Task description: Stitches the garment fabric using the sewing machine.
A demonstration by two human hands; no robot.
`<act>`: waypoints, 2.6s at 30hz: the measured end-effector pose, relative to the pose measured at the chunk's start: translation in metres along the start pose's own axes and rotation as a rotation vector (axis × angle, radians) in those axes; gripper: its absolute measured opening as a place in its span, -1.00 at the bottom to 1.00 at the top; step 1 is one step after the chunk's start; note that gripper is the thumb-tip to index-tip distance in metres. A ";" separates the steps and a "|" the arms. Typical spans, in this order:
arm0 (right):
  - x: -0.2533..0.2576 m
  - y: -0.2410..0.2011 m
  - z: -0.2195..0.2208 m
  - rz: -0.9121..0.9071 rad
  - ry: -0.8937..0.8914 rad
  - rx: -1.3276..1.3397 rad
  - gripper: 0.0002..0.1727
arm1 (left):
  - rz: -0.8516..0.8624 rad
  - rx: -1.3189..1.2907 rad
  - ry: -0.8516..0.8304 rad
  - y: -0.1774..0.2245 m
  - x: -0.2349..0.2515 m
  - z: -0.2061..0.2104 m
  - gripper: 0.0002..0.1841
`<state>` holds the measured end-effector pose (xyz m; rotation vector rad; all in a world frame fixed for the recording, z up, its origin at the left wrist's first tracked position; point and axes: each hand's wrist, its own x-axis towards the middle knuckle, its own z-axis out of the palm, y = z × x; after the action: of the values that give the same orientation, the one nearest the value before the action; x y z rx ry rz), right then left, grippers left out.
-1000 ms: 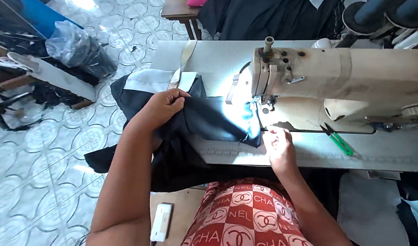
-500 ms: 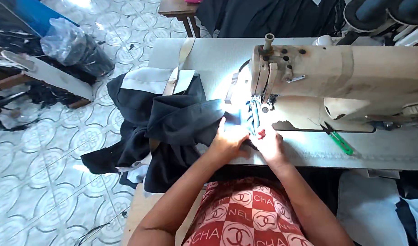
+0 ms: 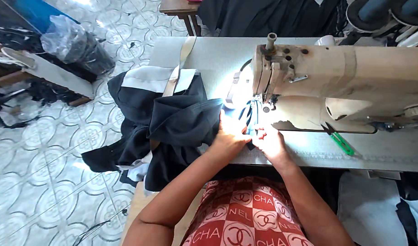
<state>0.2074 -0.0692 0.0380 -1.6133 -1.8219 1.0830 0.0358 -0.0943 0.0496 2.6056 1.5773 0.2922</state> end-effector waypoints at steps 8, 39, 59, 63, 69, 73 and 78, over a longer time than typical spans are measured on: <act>-0.005 -0.015 0.000 -0.064 -0.018 -0.331 -0.71 | -0.030 -0.012 -0.026 0.000 -0.001 -0.001 -0.68; 0.041 -0.005 0.012 -0.255 0.148 -0.558 -0.73 | -0.087 -0.027 0.084 -0.036 0.037 0.012 -0.59; 0.044 0.007 0.008 -0.121 0.248 0.399 -0.56 | -0.503 -0.797 0.291 -0.091 -0.111 -0.110 -0.47; 0.010 0.004 -0.008 0.020 0.085 0.429 -0.62 | -0.673 -0.897 0.151 -0.116 -0.119 -0.126 -0.67; -0.010 0.007 0.004 -0.035 0.155 -0.305 -0.68 | -0.721 -0.193 -0.224 -0.129 -0.116 -0.098 -0.71; -0.012 0.009 0.005 -0.111 0.243 -0.329 -0.71 | -0.589 0.067 0.229 -0.061 -0.100 -0.120 -0.54; -0.015 0.010 0.010 -0.097 0.220 -0.299 -0.60 | -0.093 -0.234 0.290 0.008 -0.038 -0.023 -0.82</act>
<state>0.2084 -0.0861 0.0258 -1.7110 -1.9564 0.5849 0.0204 -0.1324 0.0684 2.3873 1.6248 0.8255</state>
